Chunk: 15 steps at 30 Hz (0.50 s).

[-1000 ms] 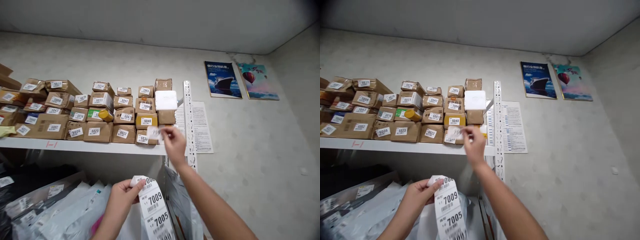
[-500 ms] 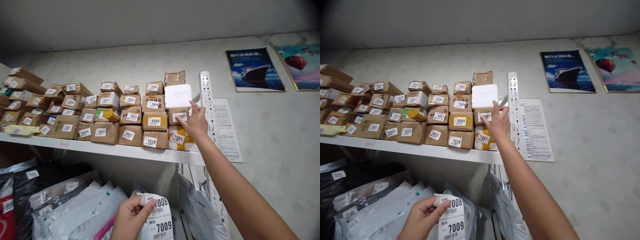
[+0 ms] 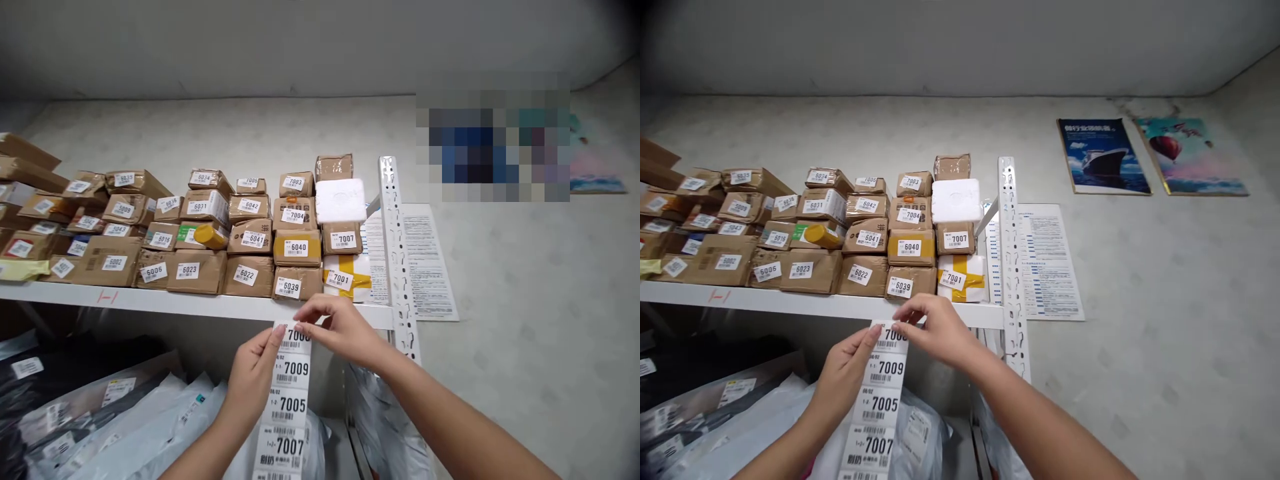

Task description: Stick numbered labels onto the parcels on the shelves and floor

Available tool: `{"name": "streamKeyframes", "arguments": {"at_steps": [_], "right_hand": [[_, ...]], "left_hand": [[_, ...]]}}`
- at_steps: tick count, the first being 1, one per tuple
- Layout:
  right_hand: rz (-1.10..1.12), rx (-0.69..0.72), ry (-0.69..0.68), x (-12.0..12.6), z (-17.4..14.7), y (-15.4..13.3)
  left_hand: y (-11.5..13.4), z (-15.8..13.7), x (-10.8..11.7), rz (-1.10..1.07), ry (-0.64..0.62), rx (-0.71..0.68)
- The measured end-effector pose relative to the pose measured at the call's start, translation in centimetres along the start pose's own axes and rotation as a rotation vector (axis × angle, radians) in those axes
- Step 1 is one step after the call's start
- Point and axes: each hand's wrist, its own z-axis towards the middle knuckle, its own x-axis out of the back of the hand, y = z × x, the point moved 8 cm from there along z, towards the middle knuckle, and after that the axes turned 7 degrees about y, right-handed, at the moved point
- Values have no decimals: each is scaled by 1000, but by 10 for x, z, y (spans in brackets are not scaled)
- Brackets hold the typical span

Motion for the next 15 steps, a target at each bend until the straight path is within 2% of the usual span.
{"name": "streamKeyframes", "arguments": {"at_steps": [2,5,8,11,15], "right_hand": [[80,-62,61,4,-2,9],[193,-153,112,14,-1,29],[193,-207,136,20,-4,41],[123,-182,238,27,-9,41],[-39,-40,410,40,-13,24]], "left_hand": [[-1,5,-7,-94,12,21],[-8,9,-24,-246,-49,107],[-11,12,-29,-249,-23,117],[-11,17,-30,-225,37,102],[-14,22,-45,-275,-66,207]]}}
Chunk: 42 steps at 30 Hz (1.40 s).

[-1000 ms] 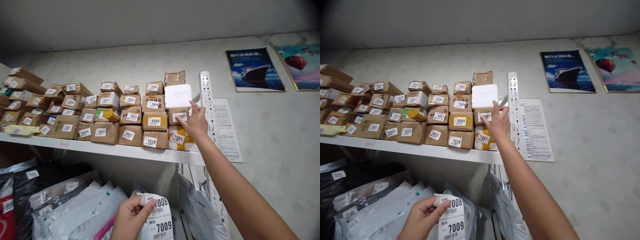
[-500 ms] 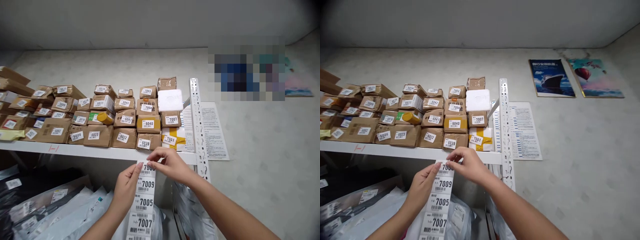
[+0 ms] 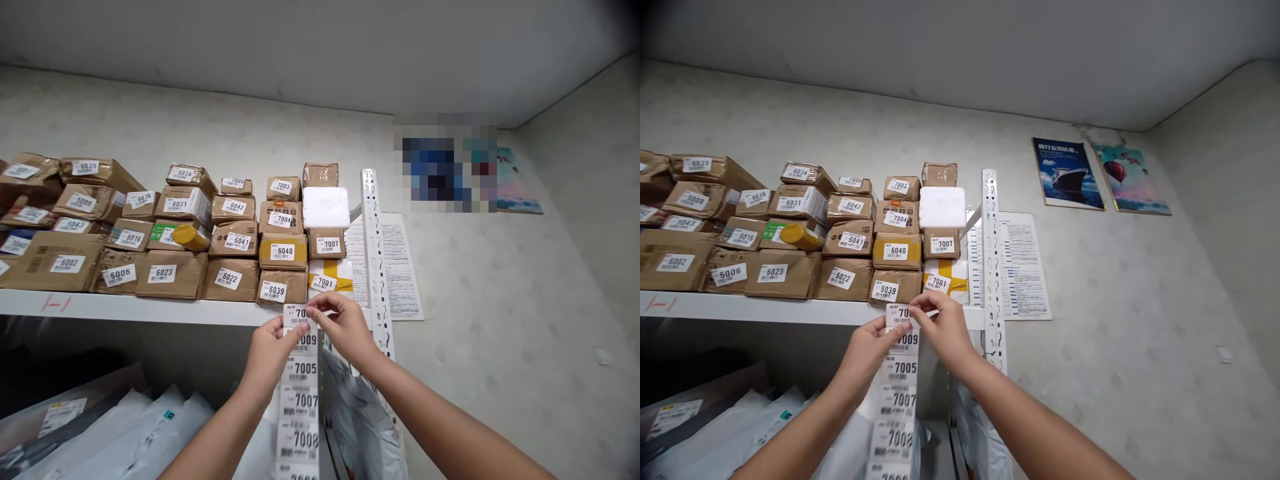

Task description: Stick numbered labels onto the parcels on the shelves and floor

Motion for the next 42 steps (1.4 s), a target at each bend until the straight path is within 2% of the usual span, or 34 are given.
{"name": "streamKeyframes", "arguments": {"at_steps": [5,8,10,12,14,16,21,25,27,29,32,33,34,35,36,37,38,39,40,42], "right_hand": [[-196,248,50,6,24,-32],[-183,320,231,32,69,-49],[-188,358,397,56,107,-58],[-258,363,481,71,147,-61],[-431,321,478,75,180,-56],[-608,290,440,72,198,-51],[-886,318,389,58,192,-55],[-1008,308,493,59,183,-63],[-989,302,517,62,185,-60],[-921,216,511,69,189,-50],[-743,127,568,79,173,-44],[-635,135,556,78,162,-45],[-506,148,467,71,150,-46],[-371,153,298,56,136,-46],[-242,137,69,36,119,-46],[-159,117,-188,12,97,-45],[-123,105,-353,-4,75,-44],[-106,98,-438,-13,57,-42],[-92,92,-445,-17,46,-39],[-14,51,-360,-15,36,-30]], "left_hand": [[-9,3,-6,69,-4,122],[-20,1,-8,189,-33,166],[-24,0,-11,235,-79,129],[-21,-2,-12,229,-112,61],[-15,-5,-11,216,-115,2],[-8,-9,-8,223,-102,-29],[5,-20,-7,235,-127,-52],[10,-26,-10,240,-149,-87],[13,-28,-10,249,-146,-104],[18,-28,-8,270,-138,-129],[29,-27,-4,279,-125,-178],[32,-26,-2,273,-119,-191],[36,-24,0,266,-114,-204],[39,-22,1,260,-112,-217],[41,-20,2,254,-117,-228],[43,-18,2,244,-128,-236],[44,-15,1,232,-148,-240],[43,-13,-1,224,-171,-234],[41,-10,-2,231,-194,-211],[31,-4,-1,314,-205,-118]]}}
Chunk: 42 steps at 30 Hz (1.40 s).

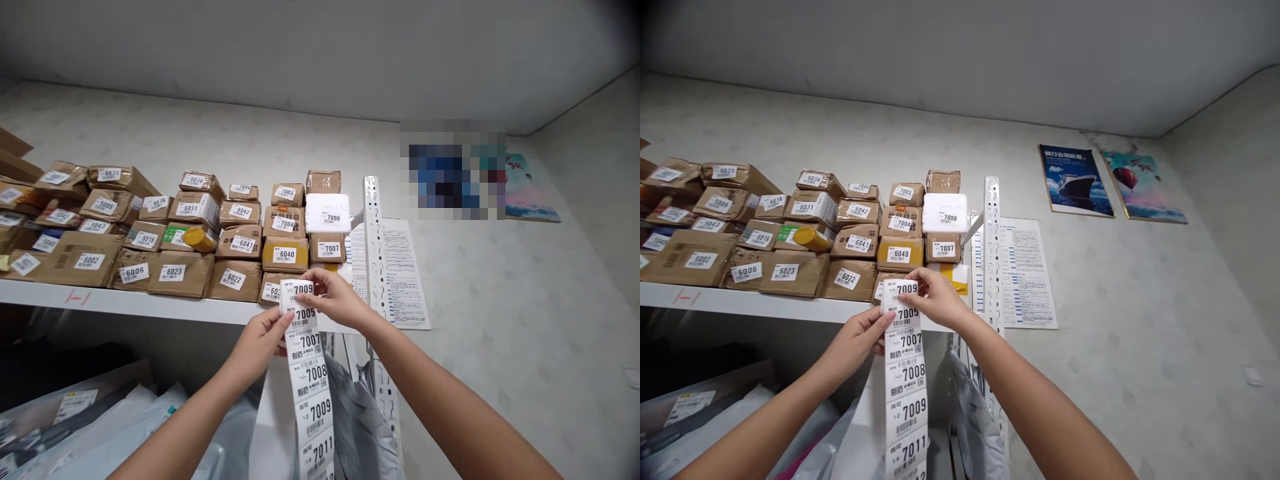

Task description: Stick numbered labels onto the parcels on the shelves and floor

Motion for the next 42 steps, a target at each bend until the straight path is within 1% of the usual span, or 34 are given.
{"name": "streamKeyframes", "arguments": {"at_steps": [1,2,3,5,6,7,8,10,11,12,15,17,20,21,23,25,27,29,31,33,35,37,40,42], "right_hand": [[59,-22,23,0,-2,5],[108,-44,25,-1,-3,10],[141,-62,10,-2,-4,15],[156,-81,-13,-3,-4,20],[153,-84,-18,-3,-5,21],[152,-82,-18,-3,-6,22],[156,-78,-8,-3,-7,22],[183,-79,26,-2,-8,23],[208,-90,49,-1,-9,24],[235,-108,75,-1,-9,26],[309,-173,166,-2,-9,34],[268,-153,258,0,-8,35],[109,-13,373,2,-9,22],[55,41,387,2,-9,16],[-41,139,394,2,-6,6],[-125,242,414,10,2,-3],[-167,344,510,31,15,-13],[-168,426,652,63,36,-24],[-172,476,768,96,66,-35],[-221,480,835,125,105,-45],[-314,428,899,148,143,-51],[-419,363,913,162,177,-52],[-566,309,838,165,213,-48],[-650,291,794,164,223,-44]], "left_hand": [[-5,2,2,79,12,44],[-8,4,7,179,52,58],[-7,7,15,287,124,37],[7,9,29,431,306,-102],[15,9,32,418,359,-179],[19,9,31,348,356,-224],[20,11,27,245,308,-232],[18,15,15,55,172,-196],[16,16,11,11,133,-172],[14,17,10,-2,127,-157],[8,19,10,-2,164,-139],[3,20,14,36,228,-126],[-1,23,24,149,379,-133],[-2,24,26,161,400,-141],[-7,30,27,149,373,-174],[-11,37,31,195,338,-259],[-13,42,42,394,372,-391],[-11,44,54,694,468,-590],[-8,42,58,971,550,-842],[-8,39,58,1145,603,-1071],[-10,37,58,1215,644,-1213],[-11,34,57,1223,678,-1299],[-13,30,53,1202,683,-1375],[-14,28,52,1181,677,-1393]]}}
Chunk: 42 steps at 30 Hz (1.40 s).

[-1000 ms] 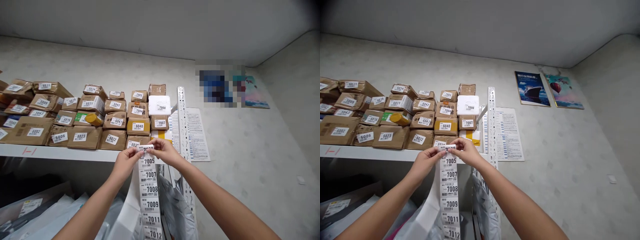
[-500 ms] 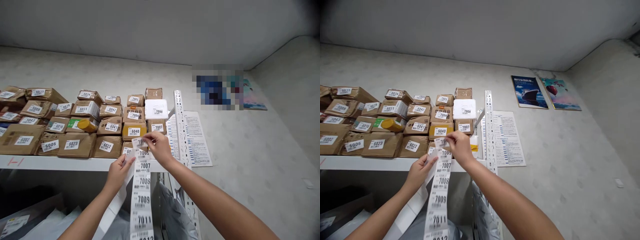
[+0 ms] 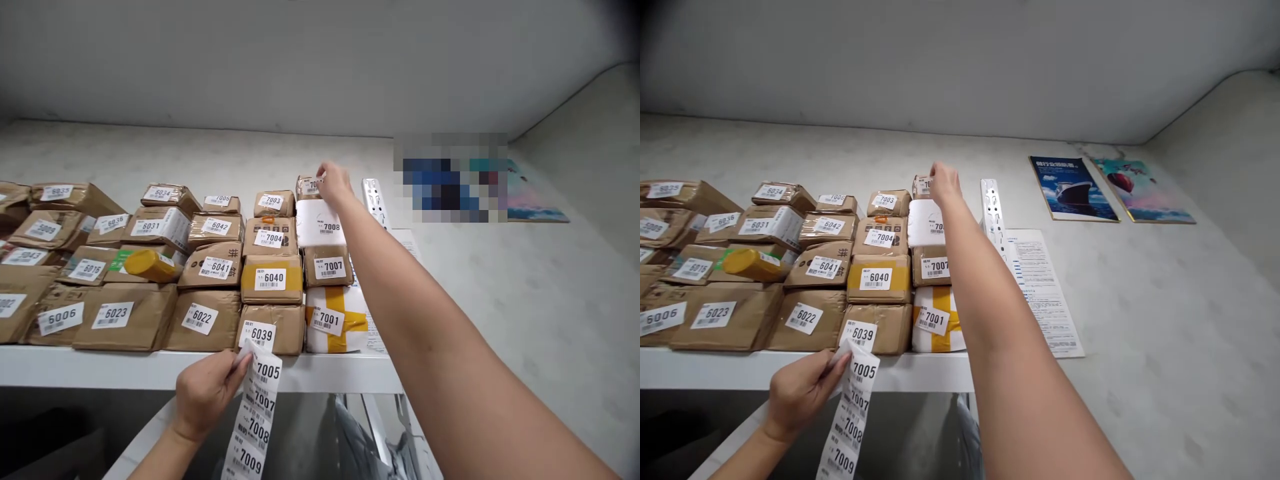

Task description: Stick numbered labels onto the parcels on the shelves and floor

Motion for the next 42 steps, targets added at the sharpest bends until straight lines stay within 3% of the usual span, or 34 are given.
{"name": "streamKeyframes", "arguments": {"at_steps": [5,12,19,22,26,31,33,37,42], "right_hand": [[-80,22,-51,-4,-4,2],[-213,-75,61,0,3,5],[83,-54,264,14,21,12],[123,-98,182,7,27,19],[-29,-93,26,-5,26,19],[-273,-32,-46,-4,17,0],[-350,-34,3,1,16,-10],[-275,-226,101,0,15,-10],[-191,-532,-33,-36,11,15]], "left_hand": [[-2,-3,0,-15,21,16],[0,-3,2,-48,33,-3],[0,-3,3,-78,53,6],[-1,-3,3,-85,49,18],[-2,-6,3,-84,36,19],[-1,-7,3,-95,34,9],[0,-5,3,-87,36,11],[-1,-5,3,-83,33,20],[-3,-8,1,-137,10,38]]}}
